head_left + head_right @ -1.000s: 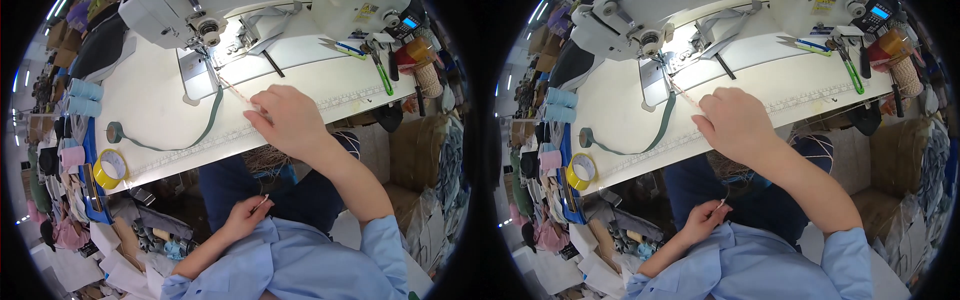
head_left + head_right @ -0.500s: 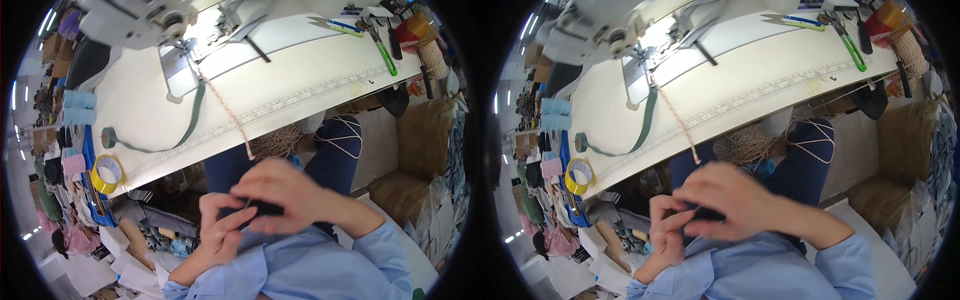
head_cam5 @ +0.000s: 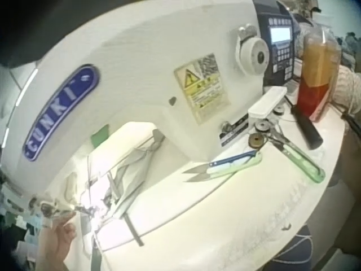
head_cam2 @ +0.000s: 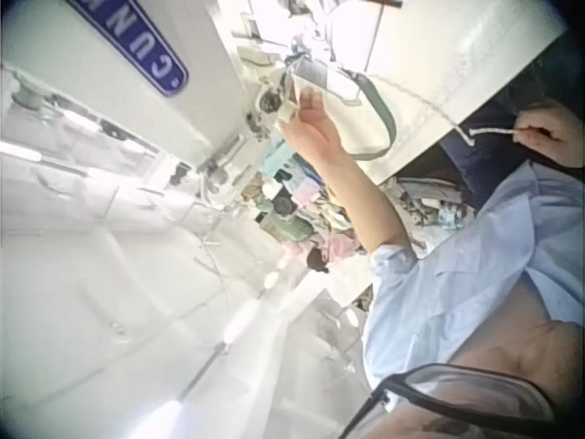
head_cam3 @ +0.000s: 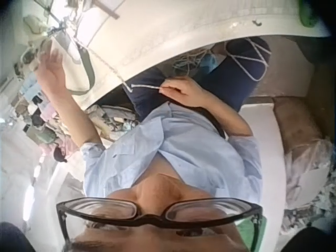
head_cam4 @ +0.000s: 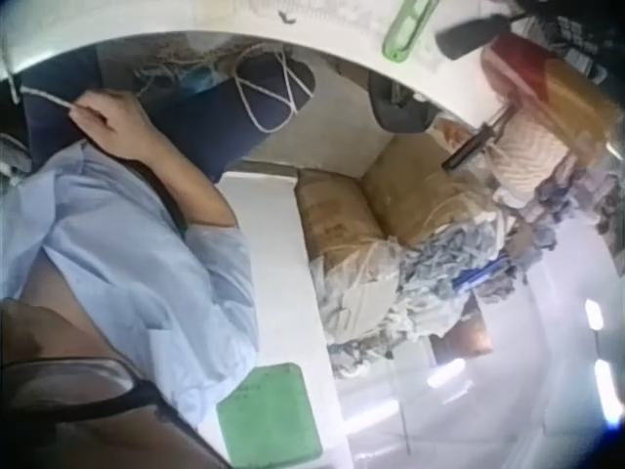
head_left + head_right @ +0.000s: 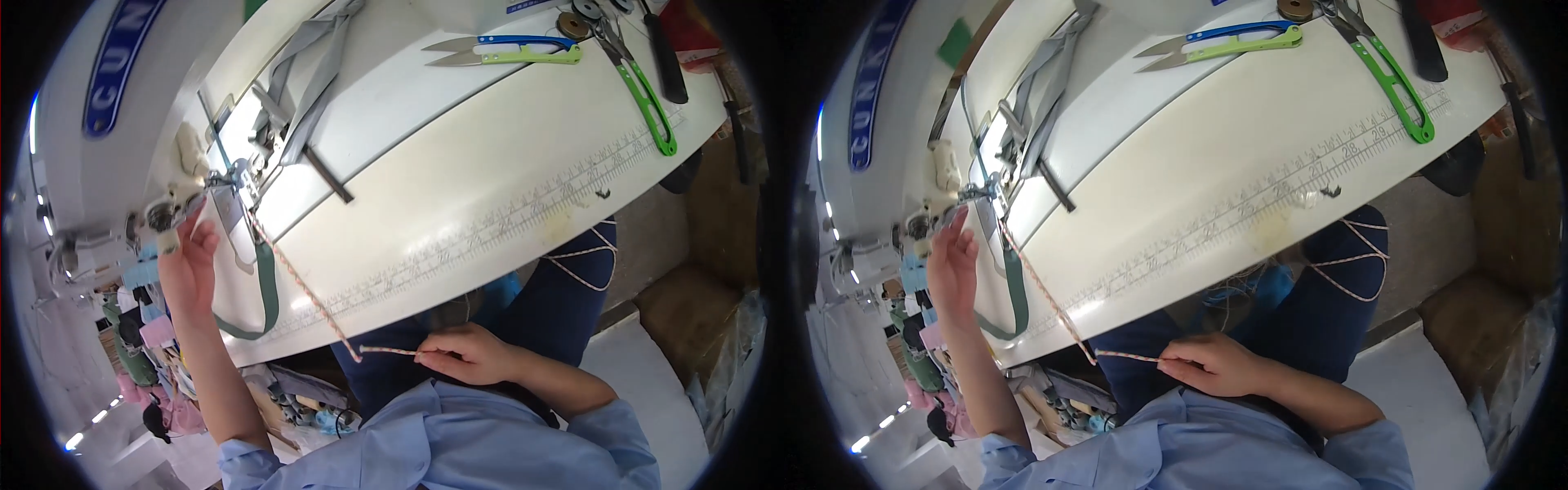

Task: The recorder measures cord from a spool and then uses an industrial sewing machine to stitch a piece of leather material.

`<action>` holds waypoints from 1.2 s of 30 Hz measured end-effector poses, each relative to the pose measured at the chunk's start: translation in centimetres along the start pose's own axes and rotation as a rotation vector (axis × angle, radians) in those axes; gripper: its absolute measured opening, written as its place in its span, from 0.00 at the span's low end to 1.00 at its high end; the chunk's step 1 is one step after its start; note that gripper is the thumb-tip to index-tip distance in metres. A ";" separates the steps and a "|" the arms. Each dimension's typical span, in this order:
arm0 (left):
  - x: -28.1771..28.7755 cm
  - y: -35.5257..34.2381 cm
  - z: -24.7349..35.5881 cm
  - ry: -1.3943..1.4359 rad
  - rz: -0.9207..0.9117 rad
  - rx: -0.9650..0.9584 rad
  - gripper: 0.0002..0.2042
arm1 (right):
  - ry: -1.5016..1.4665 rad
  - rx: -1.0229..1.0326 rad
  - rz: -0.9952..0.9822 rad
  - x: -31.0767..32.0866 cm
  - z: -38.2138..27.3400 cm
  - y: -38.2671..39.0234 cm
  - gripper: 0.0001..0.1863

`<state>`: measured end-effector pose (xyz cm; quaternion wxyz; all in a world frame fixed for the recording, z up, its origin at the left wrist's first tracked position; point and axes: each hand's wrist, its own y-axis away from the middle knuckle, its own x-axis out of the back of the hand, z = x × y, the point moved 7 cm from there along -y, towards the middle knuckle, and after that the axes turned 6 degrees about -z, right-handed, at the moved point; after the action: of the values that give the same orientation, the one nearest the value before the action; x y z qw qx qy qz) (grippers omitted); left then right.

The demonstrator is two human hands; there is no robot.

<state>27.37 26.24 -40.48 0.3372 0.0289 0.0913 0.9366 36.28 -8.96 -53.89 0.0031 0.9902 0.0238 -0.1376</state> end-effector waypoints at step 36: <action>1.0 -11.1 -1.2 0.119 -0.420 0.029 0.19 | 0.473 -0.153 0.091 2.2 8.8 -1.4 0.19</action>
<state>33.38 35.10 -43.77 0.5185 -0.0414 0.1285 0.8444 35.94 -7.56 -62.92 0.0787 0.9918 -0.0104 0.1005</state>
